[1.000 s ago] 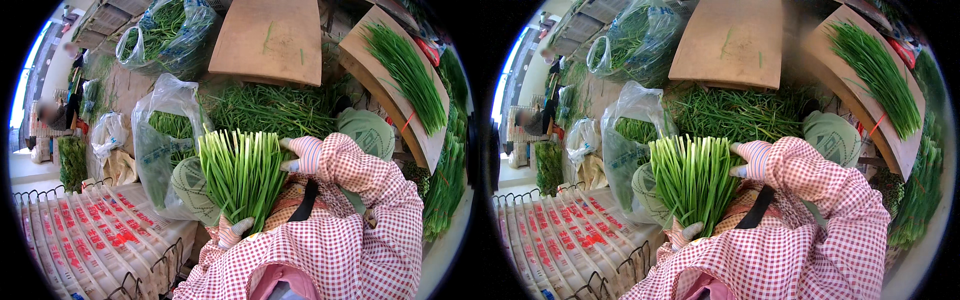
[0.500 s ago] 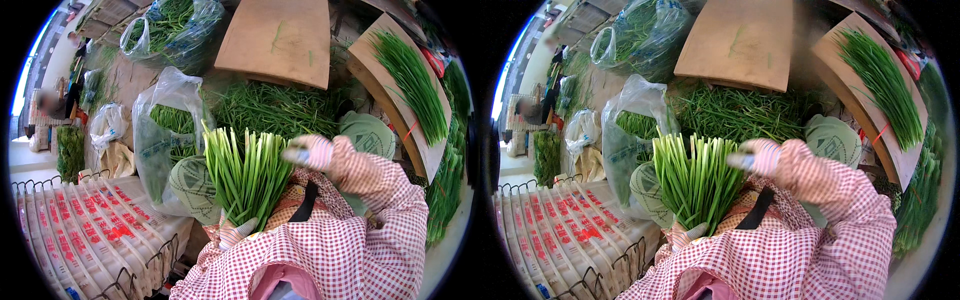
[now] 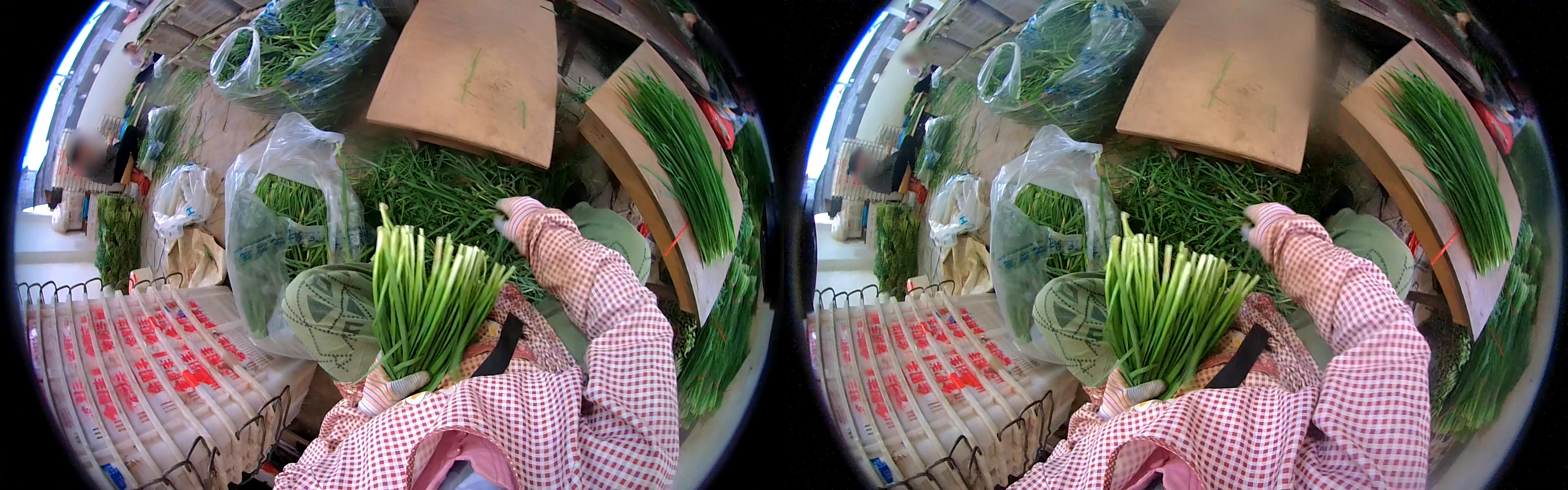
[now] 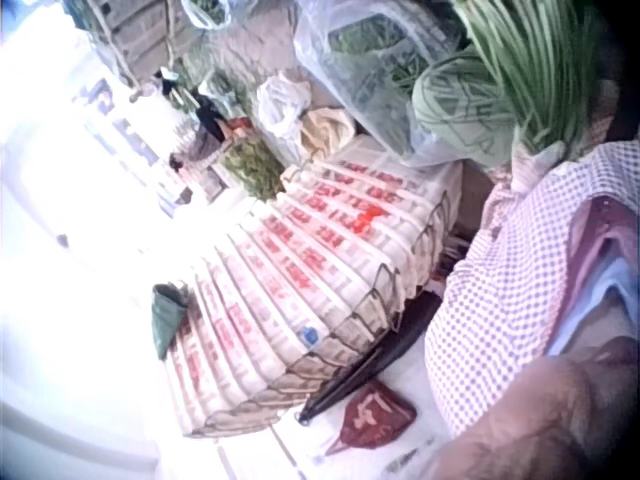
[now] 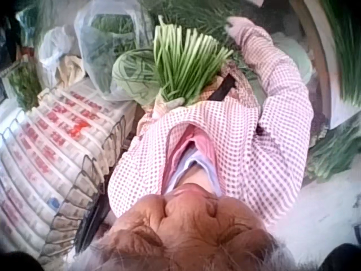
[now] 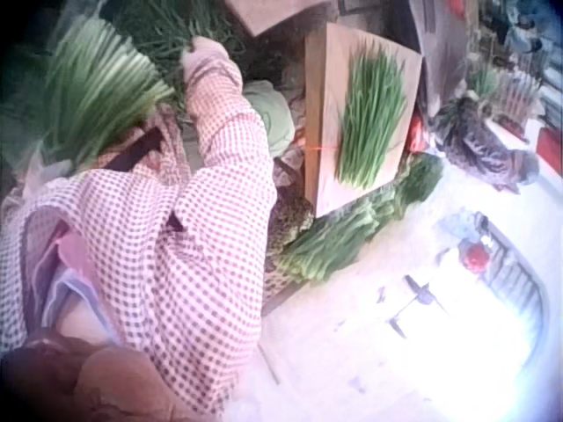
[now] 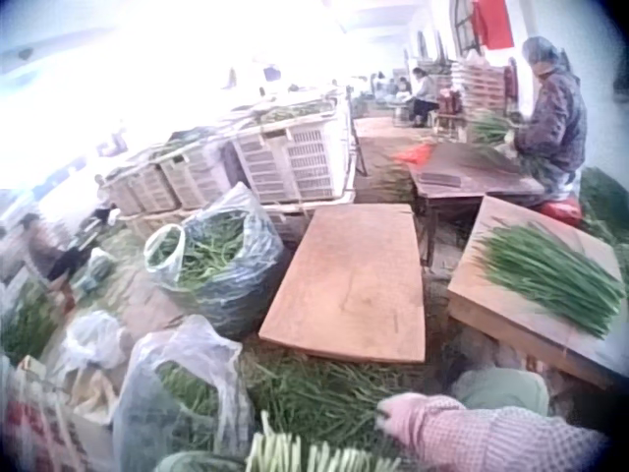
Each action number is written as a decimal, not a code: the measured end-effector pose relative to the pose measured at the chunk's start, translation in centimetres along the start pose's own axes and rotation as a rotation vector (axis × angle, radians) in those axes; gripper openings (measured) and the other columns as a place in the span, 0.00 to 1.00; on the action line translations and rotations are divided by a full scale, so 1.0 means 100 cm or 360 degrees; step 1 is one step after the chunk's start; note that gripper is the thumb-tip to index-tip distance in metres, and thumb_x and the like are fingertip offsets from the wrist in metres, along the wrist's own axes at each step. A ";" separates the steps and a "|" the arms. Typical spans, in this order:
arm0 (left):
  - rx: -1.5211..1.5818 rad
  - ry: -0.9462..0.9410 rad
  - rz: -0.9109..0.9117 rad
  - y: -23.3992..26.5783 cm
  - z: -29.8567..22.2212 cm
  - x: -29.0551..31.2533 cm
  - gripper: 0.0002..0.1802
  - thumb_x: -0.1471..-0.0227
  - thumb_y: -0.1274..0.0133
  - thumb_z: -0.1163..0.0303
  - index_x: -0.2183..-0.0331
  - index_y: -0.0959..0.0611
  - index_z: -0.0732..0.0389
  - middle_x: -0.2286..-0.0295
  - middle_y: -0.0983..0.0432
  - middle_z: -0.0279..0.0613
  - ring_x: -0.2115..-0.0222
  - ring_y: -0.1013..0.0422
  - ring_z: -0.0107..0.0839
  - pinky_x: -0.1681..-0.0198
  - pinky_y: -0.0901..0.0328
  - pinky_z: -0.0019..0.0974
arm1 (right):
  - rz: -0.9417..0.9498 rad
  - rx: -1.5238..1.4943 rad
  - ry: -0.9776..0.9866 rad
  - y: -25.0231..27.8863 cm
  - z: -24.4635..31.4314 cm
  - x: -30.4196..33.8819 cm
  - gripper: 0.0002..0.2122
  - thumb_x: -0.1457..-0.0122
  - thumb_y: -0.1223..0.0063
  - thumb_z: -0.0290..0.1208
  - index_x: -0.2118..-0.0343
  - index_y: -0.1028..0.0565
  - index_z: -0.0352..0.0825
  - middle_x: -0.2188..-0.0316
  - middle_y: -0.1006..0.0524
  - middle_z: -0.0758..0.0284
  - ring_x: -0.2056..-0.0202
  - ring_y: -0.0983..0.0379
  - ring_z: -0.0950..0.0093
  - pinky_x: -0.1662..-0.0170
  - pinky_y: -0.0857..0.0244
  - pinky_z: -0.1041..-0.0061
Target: The person picks through a pile of chives, removes debris, aligns them into a bunch, and ties the bunch with a red string on a wooden board.
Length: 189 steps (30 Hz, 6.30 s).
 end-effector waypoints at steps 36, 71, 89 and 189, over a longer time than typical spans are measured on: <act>0.0544 -0.0060 0.0197 0.001 0.021 -0.008 0.34 0.48 0.49 0.80 0.41 0.38 0.53 0.43 0.41 0.35 0.42 0.44 0.33 0.42 0.40 0.43 | -0.0206 -0.1460 0.0738 0.036 0.137 0.055 0.07 0.55 0.39 0.27 0.77 0.24 0.30 0.54 0.27 0.59 0.64 0.30 0.76 0.60 0.35 0.74; -0.0219 0.0295 -0.0060 0.031 0.015 -0.025 0.28 0.55 0.38 0.71 0.51 0.27 0.63 0.55 0.26 0.44 0.55 0.30 0.35 0.55 0.34 0.40 | 0.1236 -0.1306 0.0269 -0.070 0.067 -0.061 0.17 0.45 0.42 0.41 0.56 0.25 0.35 0.73 0.23 0.68 0.79 0.32 0.81 0.75 0.34 0.79; -0.0538 0.0339 0.0018 0.029 0.001 -0.018 0.42 0.59 0.35 0.77 0.43 0.37 0.63 0.51 0.30 0.43 0.50 0.34 0.31 0.47 0.37 0.36 | 0.1031 -0.1371 0.0704 -0.019 0.137 -0.044 0.17 0.45 0.42 0.37 0.57 0.24 0.32 0.65 0.21 0.65 0.64 0.27 0.77 0.57 0.33 0.74; -0.0905 -0.0327 0.0819 -0.073 -0.046 -0.001 0.40 0.49 0.46 0.81 0.39 0.45 0.57 0.43 0.40 0.41 0.42 0.45 0.31 0.40 0.49 0.39 | 0.0271 -0.3153 0.1056 0.005 0.068 0.134 0.25 0.37 0.55 0.43 0.43 0.38 0.30 0.53 0.28 0.64 0.53 0.31 0.75 0.48 0.36 0.71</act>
Point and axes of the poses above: each hand's wrist, its own x-axis away from the middle knuckle, its own y-axis out of the back of the hand, z = x × y, the point moved 8 cm from there along -x, towards the middle knuckle
